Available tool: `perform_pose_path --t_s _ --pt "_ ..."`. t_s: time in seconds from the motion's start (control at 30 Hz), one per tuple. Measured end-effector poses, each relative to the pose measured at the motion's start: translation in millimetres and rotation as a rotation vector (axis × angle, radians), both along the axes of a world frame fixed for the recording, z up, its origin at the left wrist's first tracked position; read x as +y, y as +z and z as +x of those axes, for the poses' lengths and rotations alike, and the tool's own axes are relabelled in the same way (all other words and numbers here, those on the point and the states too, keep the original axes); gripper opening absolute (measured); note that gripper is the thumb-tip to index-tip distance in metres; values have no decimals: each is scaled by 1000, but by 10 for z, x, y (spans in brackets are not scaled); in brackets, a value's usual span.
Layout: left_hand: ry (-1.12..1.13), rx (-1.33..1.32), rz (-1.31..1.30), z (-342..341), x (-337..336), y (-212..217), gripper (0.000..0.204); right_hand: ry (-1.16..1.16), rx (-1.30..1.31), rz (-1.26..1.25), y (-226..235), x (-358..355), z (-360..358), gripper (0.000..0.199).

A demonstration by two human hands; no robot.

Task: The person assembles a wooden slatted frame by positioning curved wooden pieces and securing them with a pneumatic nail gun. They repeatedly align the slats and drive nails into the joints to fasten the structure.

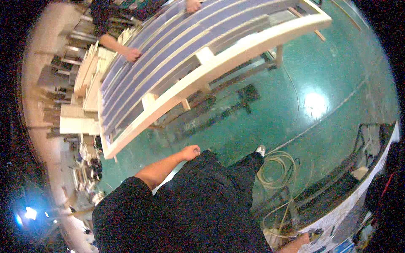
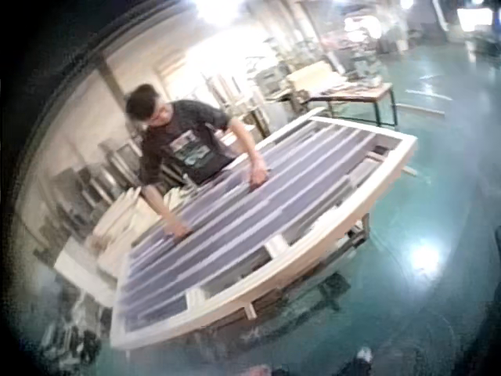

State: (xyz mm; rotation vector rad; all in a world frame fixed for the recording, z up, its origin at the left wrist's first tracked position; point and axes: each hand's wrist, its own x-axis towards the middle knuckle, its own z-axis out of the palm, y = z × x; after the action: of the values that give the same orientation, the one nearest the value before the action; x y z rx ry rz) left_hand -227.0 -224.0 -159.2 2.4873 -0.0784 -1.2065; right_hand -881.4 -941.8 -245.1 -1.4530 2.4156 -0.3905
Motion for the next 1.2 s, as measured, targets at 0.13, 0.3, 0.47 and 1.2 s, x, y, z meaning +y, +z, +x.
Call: perform_pose_path --t_s 0.13,0.3,0.47,1.2 --pt "216 15 -147 -534 362 -184 33 276 86 114 552 -56 569 44" --pt "277 -100 -297 -832 1038 -440 32 520 -22 183 656 768 2060 65" --pt "414 -227 -449 -1190 2198 -477 28 776 -154 626 605 2228 4129 31" --pt "137 -820 300 1106 7811 2085 76 1749 491 1047 275 8007 6556 37"
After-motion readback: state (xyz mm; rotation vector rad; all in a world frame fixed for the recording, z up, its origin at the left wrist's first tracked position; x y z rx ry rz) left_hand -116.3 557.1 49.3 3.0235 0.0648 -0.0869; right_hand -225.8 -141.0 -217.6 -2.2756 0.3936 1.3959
